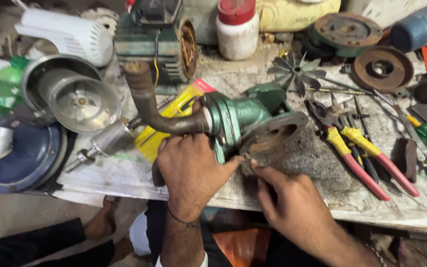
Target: The person holds a green pump housing with a curved pipe on the workbench and uses a flat file to file the circular flange face, rotating and repositioning the housing to file different sections of the flange throughout the episode.
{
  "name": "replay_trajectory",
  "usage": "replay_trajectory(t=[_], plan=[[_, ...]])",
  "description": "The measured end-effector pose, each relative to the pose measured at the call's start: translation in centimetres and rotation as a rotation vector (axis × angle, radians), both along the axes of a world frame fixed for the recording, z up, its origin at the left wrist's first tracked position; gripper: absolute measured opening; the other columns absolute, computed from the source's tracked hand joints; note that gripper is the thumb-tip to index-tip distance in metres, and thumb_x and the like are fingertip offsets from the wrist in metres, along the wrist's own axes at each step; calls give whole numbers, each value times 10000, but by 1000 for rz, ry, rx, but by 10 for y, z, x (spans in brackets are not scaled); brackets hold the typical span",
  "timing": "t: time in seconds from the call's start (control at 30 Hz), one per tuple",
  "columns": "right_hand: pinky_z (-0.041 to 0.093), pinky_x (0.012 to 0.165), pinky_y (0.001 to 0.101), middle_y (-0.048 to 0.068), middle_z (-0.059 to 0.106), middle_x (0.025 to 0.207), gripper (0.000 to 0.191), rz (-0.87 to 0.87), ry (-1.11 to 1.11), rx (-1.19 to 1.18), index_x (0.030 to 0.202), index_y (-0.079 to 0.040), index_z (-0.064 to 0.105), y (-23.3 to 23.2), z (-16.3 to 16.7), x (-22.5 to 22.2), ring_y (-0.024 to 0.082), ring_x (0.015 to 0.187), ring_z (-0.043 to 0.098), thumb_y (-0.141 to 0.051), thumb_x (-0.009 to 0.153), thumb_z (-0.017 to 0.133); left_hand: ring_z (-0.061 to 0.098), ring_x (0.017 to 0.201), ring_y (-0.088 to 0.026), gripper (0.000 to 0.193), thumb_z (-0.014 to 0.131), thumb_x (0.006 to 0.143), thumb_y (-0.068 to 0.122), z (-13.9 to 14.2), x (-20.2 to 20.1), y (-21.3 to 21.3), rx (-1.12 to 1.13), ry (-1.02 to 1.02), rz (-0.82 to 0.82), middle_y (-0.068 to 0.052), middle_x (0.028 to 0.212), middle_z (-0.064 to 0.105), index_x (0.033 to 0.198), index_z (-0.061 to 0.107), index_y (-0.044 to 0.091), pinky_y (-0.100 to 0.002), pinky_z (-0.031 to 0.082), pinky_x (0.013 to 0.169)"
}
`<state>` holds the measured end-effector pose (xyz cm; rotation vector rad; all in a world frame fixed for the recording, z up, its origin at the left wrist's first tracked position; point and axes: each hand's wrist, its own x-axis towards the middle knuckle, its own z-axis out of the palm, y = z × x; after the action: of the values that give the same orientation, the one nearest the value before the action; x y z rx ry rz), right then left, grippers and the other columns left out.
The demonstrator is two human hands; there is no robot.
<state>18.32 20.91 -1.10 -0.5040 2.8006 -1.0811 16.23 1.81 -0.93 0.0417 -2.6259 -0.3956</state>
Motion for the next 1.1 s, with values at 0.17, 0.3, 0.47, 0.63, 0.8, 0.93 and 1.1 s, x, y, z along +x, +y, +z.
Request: replay_trajectory(t=[0.17, 0.3, 0.47, 0.63, 0.8, 0.93, 1.1], plan=[[565, 502, 442, 225, 720, 770, 501, -28, -36, 11, 1324, -108, 685, 4, -11, 1, 379, 502, 706, -143, 825, 713, 684, 812, -353, 848, 937, 538, 617, -2, 1, 0, -69, -105, 32, -118, 762, 710, 1094, 624, 59, -506, 504, 833], [580, 522, 421, 217, 717, 722, 448, 28, 29, -59, 1250, -78, 699, 6, -16, 2, 338, 528, 736, -79, 803, 670, 680, 777, -372, 1113, 937, 483, 554, -1, 1, -1, -31, 1, 16, -147, 749, 707, 1341, 582, -60, -512, 499, 772], [554, 502, 432, 211, 703, 690, 338, 40, 129, -74, 1159, -37, 710, 4, -13, 2, 351, 545, 707, -86, 825, 695, 689, 826, -359, 1109, 929, 496, 561, 0, -1, -1, -37, 94, -9, -159, 888, 730, 1357, 580, -44, -499, 508, 805], [549, 493, 423, 191, 667, 593, 441, -58, -77, 21, 1290, -124, 709, -2, -2, 1, 313, 440, 686, -147, 850, 717, 685, 814, -355, 842, 932, 510, 605, -1, 0, 0, -71, 54, 13, -130, 832, 716, 1085, 621, 73, -498, 507, 805], [557, 474, 414, 196, 684, 630, 454, -4, 50, -73, 1243, -73, 703, -2, -7, 3, 320, 431, 699, -79, 789, 684, 672, 745, -370, 1123, 934, 505, 539, -2, 0, 0, -29, 4, 4, -141, 679, 682, 1369, 557, -72, -518, 498, 768], [552, 477, 417, 201, 699, 656, 414, -19, 79, -99, 1225, -48, 701, 0, -17, 5, 330, 479, 708, -84, 813, 685, 667, 750, -369, 1201, 932, 496, 546, -2, 1, 0, -33, 42, -10, -139, 694, 680, 1425, 509, -87, -509, 490, 757], [562, 505, 425, 203, 670, 587, 424, -58, -4, -16, 1218, -84, 715, -2, -10, 6, 336, 472, 712, -133, 797, 723, 671, 781, -358, 1125, 924, 522, 575, -3, -1, -1, -48, 50, -2, -136, 777, 708, 1378, 529, -40, -499, 489, 784]])
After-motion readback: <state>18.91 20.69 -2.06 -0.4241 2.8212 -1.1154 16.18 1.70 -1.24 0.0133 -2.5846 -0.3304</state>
